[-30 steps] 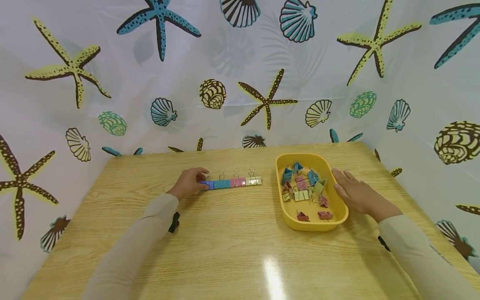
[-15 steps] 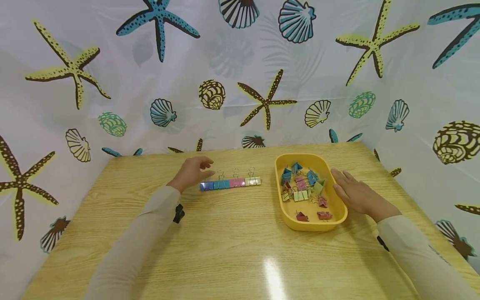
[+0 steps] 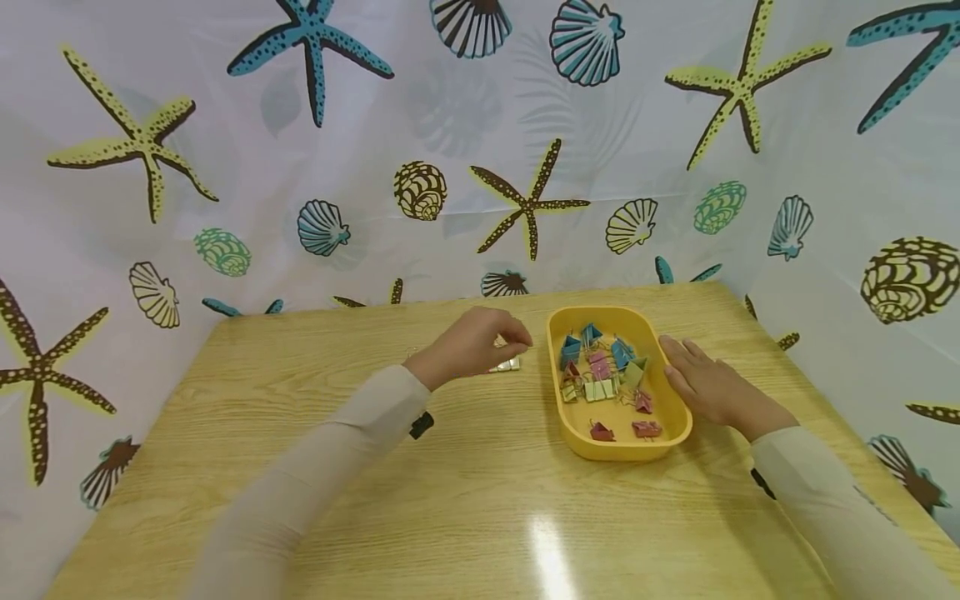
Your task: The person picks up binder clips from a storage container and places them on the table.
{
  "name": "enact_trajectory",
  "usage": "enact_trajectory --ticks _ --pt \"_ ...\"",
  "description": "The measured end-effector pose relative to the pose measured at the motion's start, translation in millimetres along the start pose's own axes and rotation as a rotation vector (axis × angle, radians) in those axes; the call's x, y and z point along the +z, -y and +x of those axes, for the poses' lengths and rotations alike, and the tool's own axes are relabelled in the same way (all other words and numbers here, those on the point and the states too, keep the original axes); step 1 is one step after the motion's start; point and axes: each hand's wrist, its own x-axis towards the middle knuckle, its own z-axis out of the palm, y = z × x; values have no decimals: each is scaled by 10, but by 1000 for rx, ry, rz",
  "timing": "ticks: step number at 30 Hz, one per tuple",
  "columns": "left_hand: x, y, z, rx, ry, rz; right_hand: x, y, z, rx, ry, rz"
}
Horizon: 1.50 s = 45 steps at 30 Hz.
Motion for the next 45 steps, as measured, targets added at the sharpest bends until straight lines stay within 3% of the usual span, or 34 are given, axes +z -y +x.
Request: enact_trajectory --ticks 5,14,17,23,26,33,40,45 --pt "104 -326 240 144 117 44 -7 -7 5 4 9 7" --pt "283 -713 664 238 321 155 -6 -21 11 12 13 7" --pt "349 -810 781 228 378 194 -12 -12 3 13 13 11" --pt "474 -984 952 122 529 281 -15 1 -11 0 7 21" --pt "536 -1055 1048 115 581 305 -18 -4 -14 -4 6 24" --pt "697 -1185 1216 69 611 336 -20 -30 -1 -27 6 0" --pt "916 -1252 1293 14 545 283 -26 -49 3 -54 7 17" --pt "1059 -1293 1297 28 544 372 -28 -57 0 -51 27 24"
